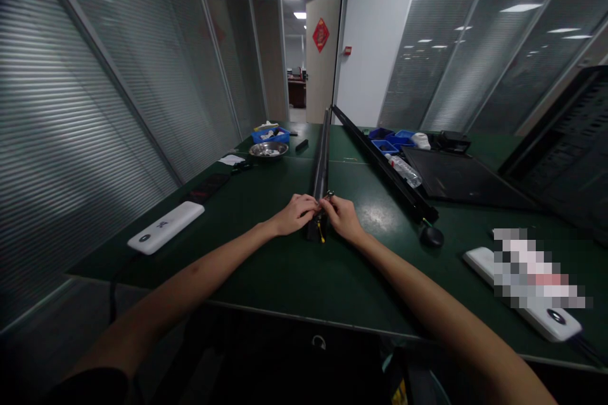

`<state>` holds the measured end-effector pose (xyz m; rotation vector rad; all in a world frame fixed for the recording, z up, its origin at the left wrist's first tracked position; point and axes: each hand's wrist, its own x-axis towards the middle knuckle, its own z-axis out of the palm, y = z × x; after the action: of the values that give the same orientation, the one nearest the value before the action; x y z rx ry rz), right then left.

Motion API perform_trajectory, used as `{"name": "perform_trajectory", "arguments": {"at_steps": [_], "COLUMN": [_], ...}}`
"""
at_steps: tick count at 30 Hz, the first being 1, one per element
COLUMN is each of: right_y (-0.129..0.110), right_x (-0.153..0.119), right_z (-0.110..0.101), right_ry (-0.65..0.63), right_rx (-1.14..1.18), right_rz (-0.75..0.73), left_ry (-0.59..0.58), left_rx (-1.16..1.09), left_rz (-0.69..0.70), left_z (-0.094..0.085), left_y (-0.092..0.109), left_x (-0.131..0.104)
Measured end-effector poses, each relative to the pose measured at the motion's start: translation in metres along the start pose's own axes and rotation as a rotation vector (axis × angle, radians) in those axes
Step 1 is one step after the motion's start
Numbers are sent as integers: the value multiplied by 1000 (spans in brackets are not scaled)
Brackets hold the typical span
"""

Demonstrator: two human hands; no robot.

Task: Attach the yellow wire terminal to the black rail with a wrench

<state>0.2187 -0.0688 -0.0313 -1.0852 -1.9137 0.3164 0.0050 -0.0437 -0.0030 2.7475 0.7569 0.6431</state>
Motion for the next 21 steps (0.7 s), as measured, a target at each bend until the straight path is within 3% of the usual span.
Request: {"name": "perform_trajectory", "arguments": {"at_steps": [21], "right_y": [9], "right_x": [4], "right_z": [4], "right_ry": [-44], "right_rx": [4], "right_rz": [-19], "left_ry": [17], "left_rx": [27], "left_rz": [8], "left_z": [2], "left_y": [-3], "left_x": [1]}}
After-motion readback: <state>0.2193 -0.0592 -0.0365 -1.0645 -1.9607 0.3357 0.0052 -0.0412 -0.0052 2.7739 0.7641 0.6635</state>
